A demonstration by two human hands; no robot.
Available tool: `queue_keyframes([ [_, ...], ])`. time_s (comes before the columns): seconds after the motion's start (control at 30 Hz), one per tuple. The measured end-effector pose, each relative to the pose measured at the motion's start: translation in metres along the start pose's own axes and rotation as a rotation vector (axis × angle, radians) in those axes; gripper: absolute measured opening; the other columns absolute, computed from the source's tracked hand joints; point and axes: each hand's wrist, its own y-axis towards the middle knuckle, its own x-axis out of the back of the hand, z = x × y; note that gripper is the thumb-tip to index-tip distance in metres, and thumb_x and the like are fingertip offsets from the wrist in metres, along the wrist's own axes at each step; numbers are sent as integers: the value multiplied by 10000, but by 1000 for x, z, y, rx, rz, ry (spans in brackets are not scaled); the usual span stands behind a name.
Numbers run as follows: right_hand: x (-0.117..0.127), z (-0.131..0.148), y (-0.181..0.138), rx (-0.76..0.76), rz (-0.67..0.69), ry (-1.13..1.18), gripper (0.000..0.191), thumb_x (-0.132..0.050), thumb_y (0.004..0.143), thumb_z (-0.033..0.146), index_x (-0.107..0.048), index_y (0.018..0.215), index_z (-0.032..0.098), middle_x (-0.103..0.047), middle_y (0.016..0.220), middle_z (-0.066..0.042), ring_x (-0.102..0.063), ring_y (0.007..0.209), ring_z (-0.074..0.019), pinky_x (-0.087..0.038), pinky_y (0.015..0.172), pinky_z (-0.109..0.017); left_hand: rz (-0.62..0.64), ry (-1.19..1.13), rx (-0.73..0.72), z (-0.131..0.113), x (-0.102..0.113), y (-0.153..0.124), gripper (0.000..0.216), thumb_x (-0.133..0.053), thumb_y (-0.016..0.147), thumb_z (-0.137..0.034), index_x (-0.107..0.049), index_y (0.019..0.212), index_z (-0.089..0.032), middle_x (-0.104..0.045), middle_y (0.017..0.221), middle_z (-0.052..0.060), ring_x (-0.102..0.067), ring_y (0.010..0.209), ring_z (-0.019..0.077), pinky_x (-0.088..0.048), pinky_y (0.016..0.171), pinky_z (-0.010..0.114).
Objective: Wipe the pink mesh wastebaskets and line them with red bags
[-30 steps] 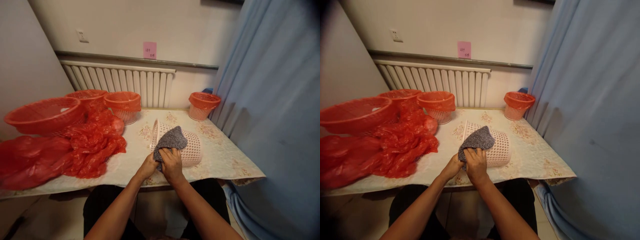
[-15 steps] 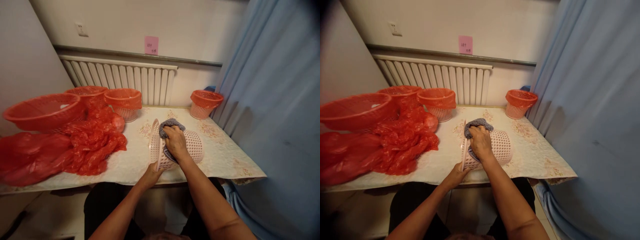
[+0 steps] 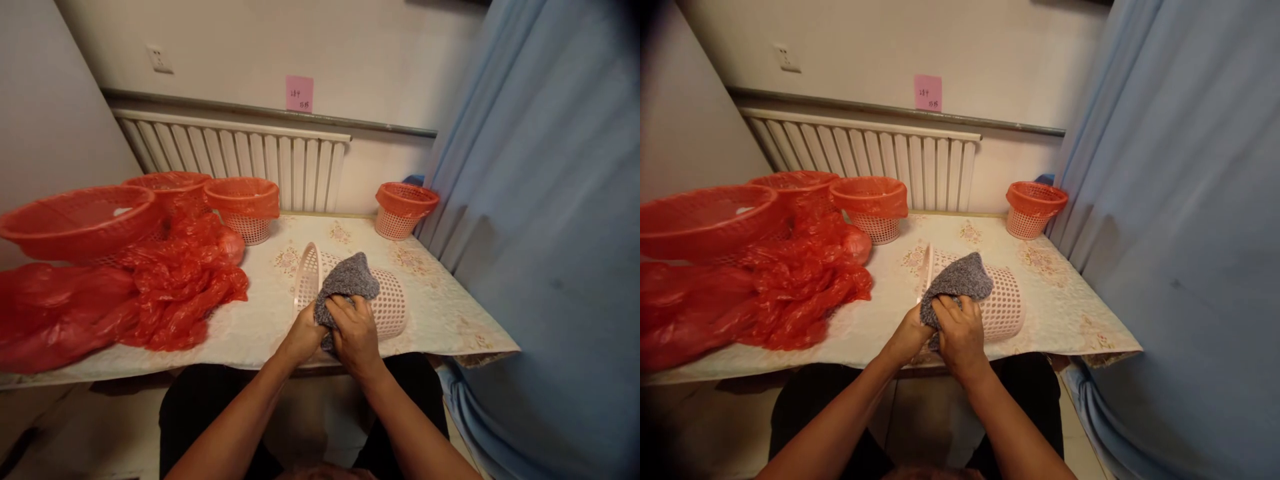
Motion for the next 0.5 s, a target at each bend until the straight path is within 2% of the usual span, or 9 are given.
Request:
queue_keyframes([
  [0.17, -14, 2, 2, -12, -8, -28, 404, -469, 779, 88, -601, 1146, 191, -627, 1159, -51, -434, 957, -237, -342, 834, -390, 5, 139, -27, 19, 16, 3, 407, -498, 678, -88, -602, 1071, -116, -669, 1026, 46, -585, 956, 205, -454, 904, 329],
  [0.33, -28, 4, 15, -18, 5, -32, 393, -470, 784, 92, -599, 1142, 195, -622, 1169, -46, -429, 975, -248, -328, 855, -391, 34, 191, -16, 36, 32, 4, 353, -514, 750, -148, -564, 1099, -121, -653, 1086, 66, -574, 1010, 215, -441, 938, 348],
  [0.5, -23, 0, 38, -26, 48, -42, 400, -467, 789, 83, -582, 1155, 197, -604, 1205, -39, -421, 1009, -242, -319, 876, -383, 96, 199, -6, 45, 34, -4, 287, -500, 848, -266, -563, 1089, -123, -659, 1074, 85, -581, 1012, 215, -437, 951, 351],
])
